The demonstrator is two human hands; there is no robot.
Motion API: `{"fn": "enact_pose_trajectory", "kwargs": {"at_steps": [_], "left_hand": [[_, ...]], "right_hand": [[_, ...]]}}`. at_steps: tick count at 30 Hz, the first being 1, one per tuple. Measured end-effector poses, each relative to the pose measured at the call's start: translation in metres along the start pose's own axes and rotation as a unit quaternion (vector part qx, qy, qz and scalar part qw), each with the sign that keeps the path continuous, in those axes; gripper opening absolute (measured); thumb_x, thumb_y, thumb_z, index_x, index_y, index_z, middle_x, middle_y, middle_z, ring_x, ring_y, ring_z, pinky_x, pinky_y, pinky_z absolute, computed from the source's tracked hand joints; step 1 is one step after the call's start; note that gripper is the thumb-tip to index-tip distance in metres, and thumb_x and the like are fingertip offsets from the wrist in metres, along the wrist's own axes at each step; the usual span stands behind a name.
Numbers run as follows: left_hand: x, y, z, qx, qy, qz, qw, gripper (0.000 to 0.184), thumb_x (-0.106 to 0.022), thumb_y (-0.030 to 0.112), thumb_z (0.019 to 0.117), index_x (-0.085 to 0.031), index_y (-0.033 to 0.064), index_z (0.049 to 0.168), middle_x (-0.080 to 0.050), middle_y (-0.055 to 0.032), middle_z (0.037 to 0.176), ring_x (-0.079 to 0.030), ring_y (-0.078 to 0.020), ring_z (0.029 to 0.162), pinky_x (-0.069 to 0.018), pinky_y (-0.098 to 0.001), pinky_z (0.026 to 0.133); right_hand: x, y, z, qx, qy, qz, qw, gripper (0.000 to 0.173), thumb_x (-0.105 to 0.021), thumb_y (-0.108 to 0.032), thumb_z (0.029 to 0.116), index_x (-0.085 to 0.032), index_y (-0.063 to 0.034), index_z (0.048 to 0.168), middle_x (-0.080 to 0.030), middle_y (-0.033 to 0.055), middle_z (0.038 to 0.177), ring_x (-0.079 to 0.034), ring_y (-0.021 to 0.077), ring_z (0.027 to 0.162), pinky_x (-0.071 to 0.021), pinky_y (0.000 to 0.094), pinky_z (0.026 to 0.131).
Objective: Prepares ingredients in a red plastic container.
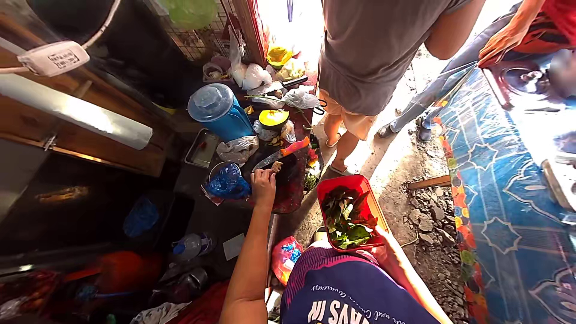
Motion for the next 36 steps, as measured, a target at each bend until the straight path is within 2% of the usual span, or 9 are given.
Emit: {"fn": "enact_pose_trajectory", "kwargs": {"at_steps": [6,11,16,20,24,27,29,32,36], "left_hand": [[0.002,0.019,0.007,0.001,0.025,-0.006,1.0,0.023,-0.062,0.008,0.0965,-0.075,0.0002,0.113,-0.066,-0.029,0.119,-0.06,-0.048,0.117,-0.0463,-0.0565,0.104],[-0.015,0.047,-0.007,-0.102,0.07,-0.073,0.99,0.019,-0.061,0.005,0.094,-0.076,-0.0013,0.105,-0.069,-0.0266,0.113,-0.065,-0.0455,0.112,-0.0498,-0.0567,0.102],[-0.037,0.074,-0.042,-0.167,0.036,-0.116,0.979,0.022,-0.061,0.004,0.0916,-0.076,-0.0002,0.107,-0.069,-0.0258,0.115,-0.064,-0.0474,0.112,-0.0504,-0.0602,0.099],[-0.05,0.096,-0.073,-0.189,0.014,-0.183,0.965,0.021,-0.06,0.004,0.0916,-0.075,-0.0032,0.104,-0.07,-0.0252,0.111,-0.067,-0.0447,0.107,-0.0548,-0.0547,0.096],[-0.07,0.111,-0.092,-0.056,-0.133,-0.317,0.937,0.037,-0.057,-0.001,0.0918,-0.06,-0.0122,0.127,-0.067,-0.0277,0.114,-0.069,-0.0335,0.099,-0.0578,-0.0457,0.088],[-0.082,0.121,-0.111,0.154,-0.285,-0.45,0.832,0.041,-0.046,0.017,0.1083,-0.044,-0.0049,0.143,-0.064,-0.023,0.116,-0.07,-0.0247,0.087,-0.0601,-0.0403,0.073],[-0.079,0.127,-0.122,0.229,-0.33,-0.486,0.776,0.046,-0.034,0.027,0.1126,-0.038,0.0,0.149,-0.062,-0.0227,0.116,-0.068,-0.0253,0.086,-0.0592,-0.0416,0.072],[-0.08,0.119,-0.122,0.265,-0.326,-0.501,0.757,0.051,-0.021,0.033,0.114,-0.039,-0.0004,0.148,-0.06,-0.0214,0.117,-0.066,-0.0258,0.089,-0.0568,-0.0421,0.074],[-0.076,0.117,-0.123,0.272,-0.355,-0.501,0.741,0.056,-0.023,0.042,0.1124,-0.039,0.0024,0.149,-0.06,-0.0217,0.12,-0.066,-0.0312,0.09,-0.0562,-0.0476,0.074]], "right_hand": [[0.003,0.0,-0.003,0.0,0.011,0.014,1.0,0.052,-0.04,-0.02,0.108,-0.025,-0.0119,0.156,-0.063,0.0174,0.121,-0.071,0.0261,0.097,-0.0622,0.0434,0.077],[0.012,0.004,-0.001,0.021,0.002,0.044,0.999,0.052,-0.043,-0.024,0.1063,-0.03,-0.0124,0.155,-0.067,0.0184,0.12,-0.072,0.0285,0.098,-0.0633,0.0455,0.077],[0.012,-0.003,-0.012,0.032,0.017,0.071,0.997,0.047,-0.043,-0.022,0.1085,-0.033,-0.0115,0.153,-0.068,0.0205,0.116,-0.073,0.032,0.094,-0.0639,0.0481,0.075],[0.011,-0.006,-0.021,0.037,0.033,0.077,0.996,0.045,-0.041,-0.021,0.11,-0.032,-0.012,0.153,-0.068,0.0198,0.114,-0.073,0.03,0.091,-0.0633,0.0457,0.074],[0.013,-0.008,-0.018,0.047,0.04,0.1,0.993,0.047,-0.041,-0.023,0.1098,-0.031,-0.0131,0.155,-0.068,0.0197,0.115,-0.073,0.0306,0.092,-0.0628,0.0462,0.074],[0.016,-0.009,-0.014,0.056,0.041,0.083,0.994,0.05,-0.047,-0.02,0.1075,-0.03,-0.0125,0.154,-0.067,0.0201,0.113,-0.072,0.0306,0.089,-0.0629,0.046,0.073],[0.019,-0.008,-0.012,0.065,0.015,0.066,0.996,0.051,-0.05,-0.019,0.1047,-0.032,-0.0103,0.152,-0.067,0.02,0.114,-0.072,0.0311,0.092,-0.0628,0.0471,0.075],[0.017,-0.011,-0.016,0.064,-0.012,0.081,0.995,0.047,-0.046,-0.024,0.1057,-0.036,-0.0115,0.15,-0.068,0.0174,0.116,-0.072,0.0296,0.097,-0.0626,0.0473,0.08],[0.021,-0.016,-0.014,0.08,0.014,0.105,0.991,0.042,-0.042,-0.023,0.1082,-0.039,-0.0092,0.148,-0.071,0.0196,0.109,-0.074,0.0317,0.09,-0.0639,0.0468,0.074]]}}
Point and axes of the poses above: each hand's wrist, its own z-axis towards the middle knuckle, its own x-axis out of the back of the hand, y = z × x, the point moved 6 cm from there along z, towards the middle knuckle
